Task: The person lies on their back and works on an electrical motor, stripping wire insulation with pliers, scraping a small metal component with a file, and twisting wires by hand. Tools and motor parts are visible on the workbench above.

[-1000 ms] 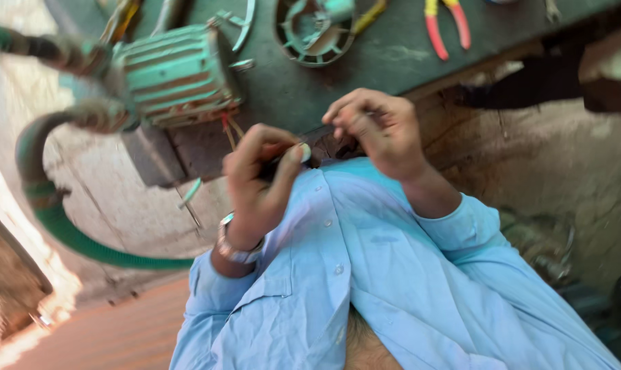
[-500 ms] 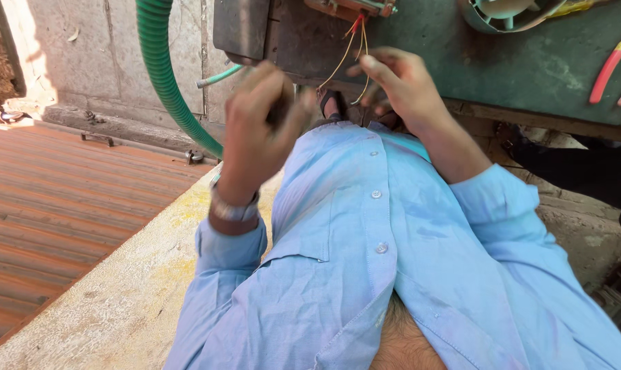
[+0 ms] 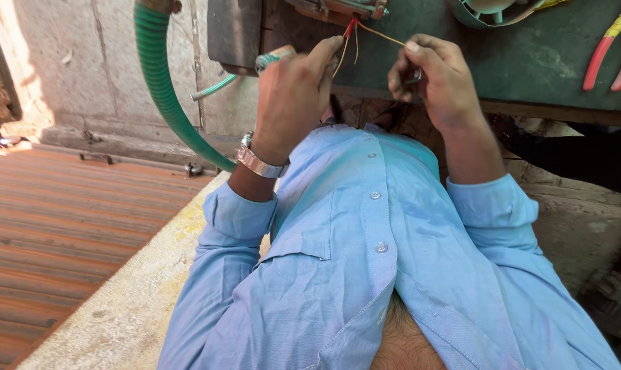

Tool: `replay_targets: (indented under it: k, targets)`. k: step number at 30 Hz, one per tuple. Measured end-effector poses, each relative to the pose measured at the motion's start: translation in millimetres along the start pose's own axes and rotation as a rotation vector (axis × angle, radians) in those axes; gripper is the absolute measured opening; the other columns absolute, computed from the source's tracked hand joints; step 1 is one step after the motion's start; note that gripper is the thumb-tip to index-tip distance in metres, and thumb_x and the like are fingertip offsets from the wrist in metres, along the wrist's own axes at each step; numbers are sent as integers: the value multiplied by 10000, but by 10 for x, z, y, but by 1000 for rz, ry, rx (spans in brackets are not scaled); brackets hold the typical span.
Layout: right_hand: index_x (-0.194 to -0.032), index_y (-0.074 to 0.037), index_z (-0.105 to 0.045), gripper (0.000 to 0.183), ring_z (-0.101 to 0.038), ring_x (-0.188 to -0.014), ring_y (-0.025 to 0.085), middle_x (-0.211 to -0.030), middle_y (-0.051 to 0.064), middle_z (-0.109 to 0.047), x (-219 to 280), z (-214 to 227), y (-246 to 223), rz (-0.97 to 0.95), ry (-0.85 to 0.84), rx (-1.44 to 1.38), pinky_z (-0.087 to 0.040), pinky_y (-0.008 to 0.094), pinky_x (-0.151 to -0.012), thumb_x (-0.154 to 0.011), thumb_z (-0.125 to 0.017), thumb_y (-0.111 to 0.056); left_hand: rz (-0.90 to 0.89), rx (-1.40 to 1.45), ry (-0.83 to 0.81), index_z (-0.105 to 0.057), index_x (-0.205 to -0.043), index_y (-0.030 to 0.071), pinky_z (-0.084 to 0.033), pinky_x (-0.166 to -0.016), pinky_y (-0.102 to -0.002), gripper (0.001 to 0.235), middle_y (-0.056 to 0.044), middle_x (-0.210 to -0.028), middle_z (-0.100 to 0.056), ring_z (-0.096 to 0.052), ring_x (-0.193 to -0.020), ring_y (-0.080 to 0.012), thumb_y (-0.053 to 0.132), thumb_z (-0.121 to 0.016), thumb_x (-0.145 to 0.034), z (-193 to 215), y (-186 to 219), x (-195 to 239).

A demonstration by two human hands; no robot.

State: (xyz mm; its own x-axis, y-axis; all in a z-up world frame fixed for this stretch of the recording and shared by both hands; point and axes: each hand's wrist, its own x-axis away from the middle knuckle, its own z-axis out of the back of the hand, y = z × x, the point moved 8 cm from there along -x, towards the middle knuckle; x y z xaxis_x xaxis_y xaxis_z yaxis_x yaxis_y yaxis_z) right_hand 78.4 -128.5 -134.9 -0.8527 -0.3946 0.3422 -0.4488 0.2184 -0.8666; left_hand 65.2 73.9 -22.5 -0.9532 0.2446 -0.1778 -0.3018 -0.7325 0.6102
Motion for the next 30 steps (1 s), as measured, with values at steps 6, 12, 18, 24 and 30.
replay_targets:
  k: [6, 12, 18, 24, 30]
  targets:
    - [-928, -75, -571, 256, -627, -699, 118, -818, 85, -673, 240, -15, -146, 55, -9, 117, -479, 248, -635, -1130, -522, -224, 105, -101, -101, -647, -1056, 84, -481, -621, -493, 130, -163, -784, -599, -628, -726, -371, 212, -629, -1061, 41, -27, 79]
    - [-906, -58, -608, 245, -623, -696, 105, -823, 91, -689, 421, 73, -58, 5, 11, 176, -486, 243, -640, -1102, -550, -194, 87, -21, -91, -599, -1011, 73, -464, -578, -448, 147, -156, -886, -643, -636, -704, -339, 209, -596, -1068, 508, 243, 220]
    - [-812, -2, -587, 374, -645, -657, 123, -798, 116, -697, 483, 406, -105, 158, 212, 258, -517, 239, -613, -1149, -597, -162, 67, -140, -86, -612, -983, 75, -399, -539, -456, 135, -96, -681, -623, -623, -614, -325, 175, -617, -1074, 486, 143, 111]
    - [-1319, 11, -624, 266, -677, -896, 98, -1275, 142, -637, 443, -48, -371, 368, 59, 329, -586, 231, -780, -1099, -704, -117, -12, 301, 4, -648, -1089, 60, -424, -587, -267, 68, -42, -744, -611, -569, -620, -117, 89, -706, -1108, 940, 474, 187]
    - [-1399, -14, -522, 633, -588, -736, 58, -1388, 167, -579, 479, -810, -577, 405, -312, 466, -498, 201, -619, -879, -854, -156, 2, 800, -74, -632, -1158, -9, -415, -627, -200, 191, -39, -920, -642, -552, -711, -48, 84, -771, -1066, 1021, 684, 51]
